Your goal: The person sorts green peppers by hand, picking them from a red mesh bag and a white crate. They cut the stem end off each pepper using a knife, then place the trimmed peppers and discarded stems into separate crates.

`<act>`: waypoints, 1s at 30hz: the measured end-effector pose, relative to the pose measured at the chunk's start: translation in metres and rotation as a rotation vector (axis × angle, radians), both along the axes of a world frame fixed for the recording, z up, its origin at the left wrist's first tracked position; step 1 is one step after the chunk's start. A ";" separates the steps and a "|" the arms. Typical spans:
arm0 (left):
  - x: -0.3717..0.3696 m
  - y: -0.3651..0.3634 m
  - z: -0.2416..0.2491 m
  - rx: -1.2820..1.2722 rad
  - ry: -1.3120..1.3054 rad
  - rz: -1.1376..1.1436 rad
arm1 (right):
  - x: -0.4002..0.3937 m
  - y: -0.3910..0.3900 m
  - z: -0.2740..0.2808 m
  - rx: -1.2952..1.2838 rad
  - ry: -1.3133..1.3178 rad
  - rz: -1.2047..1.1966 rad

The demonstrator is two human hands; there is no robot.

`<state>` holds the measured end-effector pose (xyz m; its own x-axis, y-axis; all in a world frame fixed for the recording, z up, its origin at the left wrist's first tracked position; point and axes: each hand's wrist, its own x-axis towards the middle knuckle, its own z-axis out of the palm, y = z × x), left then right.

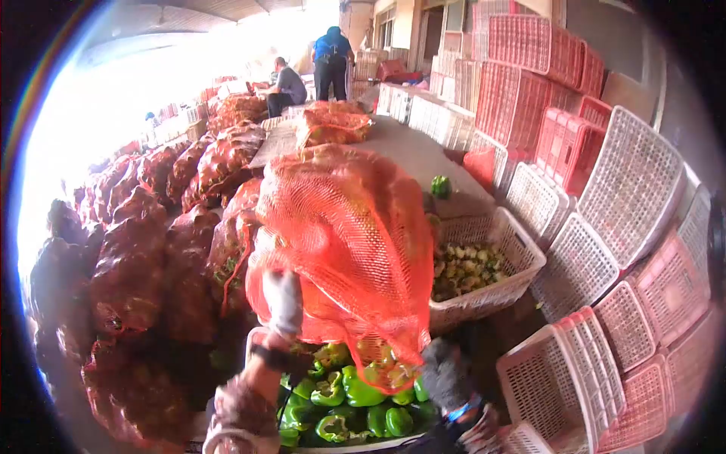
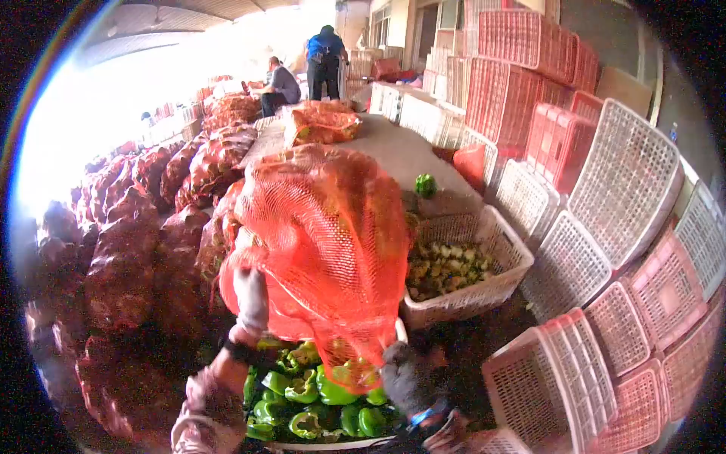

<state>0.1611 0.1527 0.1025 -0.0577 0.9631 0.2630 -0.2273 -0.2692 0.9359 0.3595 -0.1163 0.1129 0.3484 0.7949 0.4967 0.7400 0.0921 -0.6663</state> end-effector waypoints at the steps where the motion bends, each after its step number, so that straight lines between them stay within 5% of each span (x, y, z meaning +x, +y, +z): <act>1: 0.017 0.010 0.028 0.080 -0.193 -0.010 | -0.005 -0.009 -0.023 -0.043 0.053 -0.043; 2: 0.025 0.006 0.052 0.061 -0.311 -0.067 | -0.012 -0.021 -0.044 -0.083 0.421 -0.009; 3: 0.027 0.017 0.055 0.146 -0.228 -0.158 | -0.025 -0.034 -0.045 -0.066 0.341 -0.026; 5: 0.041 0.022 0.062 -0.318 -0.127 -0.146 | -0.043 -0.057 -0.050 -0.111 0.302 -0.051; 7: 0.047 0.054 0.019 -0.398 -0.010 -0.241 | -0.055 -0.070 -0.059 -0.164 0.304 -0.079; 8: 0.044 0.072 -0.015 0.215 0.747 -0.065 | -0.055 -0.072 -0.060 -0.181 0.291 -0.095; 11: 0.063 0.061 -0.041 -0.354 -0.695 -0.785 | -0.054 -0.074 -0.062 -0.203 0.256 -0.130; 12: 0.062 0.089 -0.086 -0.408 -0.901 -0.826 | -0.050 -0.078 -0.060 -0.208 0.230 -0.139; 15: 0.020 0.005 0.006 -0.182 -0.521 -0.577 | -0.029 -0.090 -0.044 -0.225 0.111 -0.155; 16: -0.015 0.033 -0.018 -0.129 -0.703 -0.945 | -0.025 -0.089 -0.037 -0.239 0.060 -0.150; 17: -0.029 -0.033 0.043 -0.295 -0.411 -0.503 | -0.024 -0.082 -0.028 -0.254 0.007 -0.138; 20: -0.081 -0.035 0.002 0.268 0.094 -0.406 | -0.059 -0.043 -0.002 -0.109 -0.094 -0.031; 22: -0.111 -0.068 -0.028 0.178 -0.013 -0.470 | -0.104 -0.040 0.010 -0.102 0.156 0.099; 23: -0.136 -0.091 -0.023 -0.189 -0.286 -0.645 | -0.132 -0.044 0.012 -0.187 0.446 0.152; 25: -0.179 -0.108 -0.040 -0.566 -0.491 -0.616 | -0.175 -0.051 -0.013 -0.107 0.472 0.282; 26: -0.201 -0.119 -0.048 -0.341 -0.237 -0.709 | -0.191 -0.059 -0.018 -0.085 0.537 0.410; 30: -0.204 -0.104 -0.089 -0.408 -0.306 -0.571 | -0.215 -0.029 -0.103 -0.251 0.907 0.510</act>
<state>-0.0431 0.0486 0.0132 0.4650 0.8827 -0.0676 -0.4924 0.3213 0.8089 0.1445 -0.1449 0.0104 0.1030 0.9945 0.0212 -0.1290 0.0345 -0.9910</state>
